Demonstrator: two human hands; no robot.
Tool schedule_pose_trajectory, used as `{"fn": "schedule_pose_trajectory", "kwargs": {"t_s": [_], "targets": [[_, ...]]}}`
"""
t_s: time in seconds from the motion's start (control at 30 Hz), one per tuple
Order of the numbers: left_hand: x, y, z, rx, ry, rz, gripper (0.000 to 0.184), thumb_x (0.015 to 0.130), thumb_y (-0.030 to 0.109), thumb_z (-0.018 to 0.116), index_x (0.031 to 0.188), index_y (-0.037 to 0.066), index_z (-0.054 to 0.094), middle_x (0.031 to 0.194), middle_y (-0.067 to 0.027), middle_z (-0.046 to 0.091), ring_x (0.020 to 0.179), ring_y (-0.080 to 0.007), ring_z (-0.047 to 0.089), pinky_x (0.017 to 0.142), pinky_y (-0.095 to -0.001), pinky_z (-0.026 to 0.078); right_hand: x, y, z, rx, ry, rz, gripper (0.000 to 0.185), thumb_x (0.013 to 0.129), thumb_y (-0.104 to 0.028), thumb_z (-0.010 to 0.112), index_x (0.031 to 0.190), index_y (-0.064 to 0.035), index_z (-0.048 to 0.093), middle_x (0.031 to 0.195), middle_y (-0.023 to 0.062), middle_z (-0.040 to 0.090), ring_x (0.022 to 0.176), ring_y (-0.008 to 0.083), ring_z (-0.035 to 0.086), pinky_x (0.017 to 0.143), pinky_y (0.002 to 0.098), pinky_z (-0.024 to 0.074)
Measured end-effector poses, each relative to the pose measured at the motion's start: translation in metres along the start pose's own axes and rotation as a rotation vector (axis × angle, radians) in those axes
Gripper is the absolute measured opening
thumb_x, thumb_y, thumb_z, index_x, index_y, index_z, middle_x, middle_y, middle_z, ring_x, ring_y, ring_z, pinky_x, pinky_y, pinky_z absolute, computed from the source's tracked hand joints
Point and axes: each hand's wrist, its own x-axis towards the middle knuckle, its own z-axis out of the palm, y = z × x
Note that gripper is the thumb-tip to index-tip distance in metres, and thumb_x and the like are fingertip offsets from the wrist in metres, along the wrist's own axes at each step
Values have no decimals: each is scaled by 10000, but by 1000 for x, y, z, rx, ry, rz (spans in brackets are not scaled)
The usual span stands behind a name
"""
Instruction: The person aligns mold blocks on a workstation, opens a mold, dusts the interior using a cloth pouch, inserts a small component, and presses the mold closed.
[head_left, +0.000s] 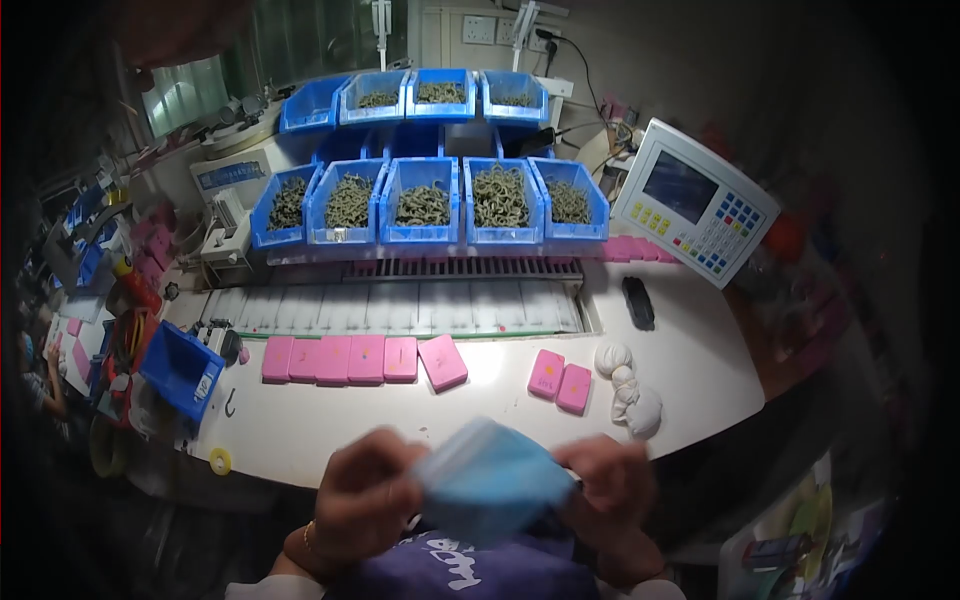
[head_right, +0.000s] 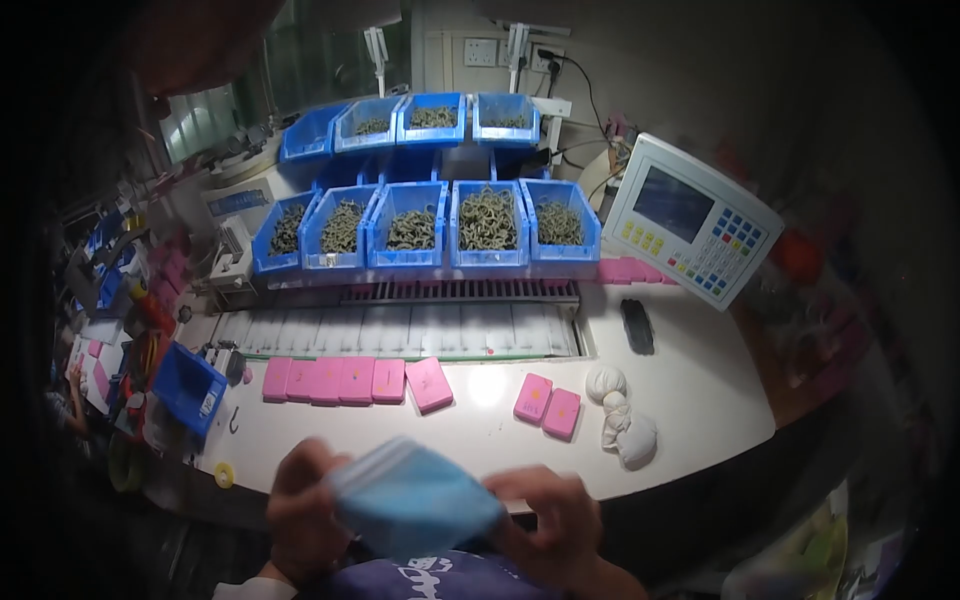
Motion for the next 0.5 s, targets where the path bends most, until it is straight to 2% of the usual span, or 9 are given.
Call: {"fn": "schedule_pose_trajectory", "kwargs": {"t_s": [0.07, 0.13, 0.17, 0.27, 0.3, 0.4, 0.43, 0.5], "targets": [[19, -4, -16, -118, 47, -115, 149, 1012, 108, 546, 1102, -7, 577, 1076, -187, 667, 996, -241, 655, 846, -372, 521, 9, 21, -5, 22, -40, 250, 329, 873, 55, 703, 1166, 12, 559, 1074, 141, 700, 996, 176, 696, 896, 309, 569], [34, -9, -13, -286, 155, -162, 189, 1035, 130, 499, 1163, 5, 560, 1162, -184, 642, 982, -259, 669, 828, -360, 541, 10, 40, -9, -111, -144, 282, 359, 894, 48, 673, 1234, 28, 563, 1105, 135, 689, 1024, 184, 689, 902, 321, 567], [39, -12, -12, -373, 210, -187, 211, 1046, 141, 476, 1194, 10, 551, 1204, -182, 629, 976, -268, 676, 820, -354, 552, 13, 41, -9, -66, -165, 353, 365, 903, 45, 657, 1254, 35, 558, 1107, 132, 687, 1036, 180, 683, 914, 325, 560], [43, -21, -24, -28, 174, -203, 268, 1062, 141, 423, 1275, 8, 516, 1275, -172, 593, 932, -287, 694, 751, -344, 571, 14, 41, -9, 108, -183, 543, 357, 925, 30, 605, 1278, 52, 553, 1102, 121, 674, 1028, 163, 665, 916, 319, 547], [42, -26, -27, 107, 163, -146, 279, 1031, 86, 494, 1298, 8, 515, 1263, -176, 600, 864, -246, 692, 695, -330, 573, 14, 43, -9, 187, -166, 581, 336, 930, 23, 585, 1263, 56, 556, 1092, 116, 666, 997, 154, 661, 894, 305, 545], [40, -54, -61, 499, 137, 88, 348, 962, 12, 609, 1297, 9, 514, 1223, -164, 601, 843, -203, 660, 691, -309, 571, 13, 53, -12, 373, -104, 745, 340, 901, 30, 521, 1237, 59, 566, 1067, 109, 661, 933, 150, 658, 848, 286, 540], [42, -56, -56, 481, 202, 97, 437, 889, -33, 699, 1286, 16, 524, 1130, -128, 613, 827, -158, 622, 675, -279, 557, 11, 58, -13, 427, -83, 811, 354, 885, 37, 500, 1231, 58, 569, 1060, 108, 663, 917, 153, 659, 837, 284, 538], [46, -62, -44, 493, 341, 125, 399, 890, -14, 695, 1251, 25, 531, 1079, -114, 621, 817, -143, 613, 666, -280, 545, 7, 65, -17, 601, -138, 827, 381, 899, 2, 512, 1276, 40, 549, 1117, 100, 647, 962, 140, 639, 887, 289, 513]]}}
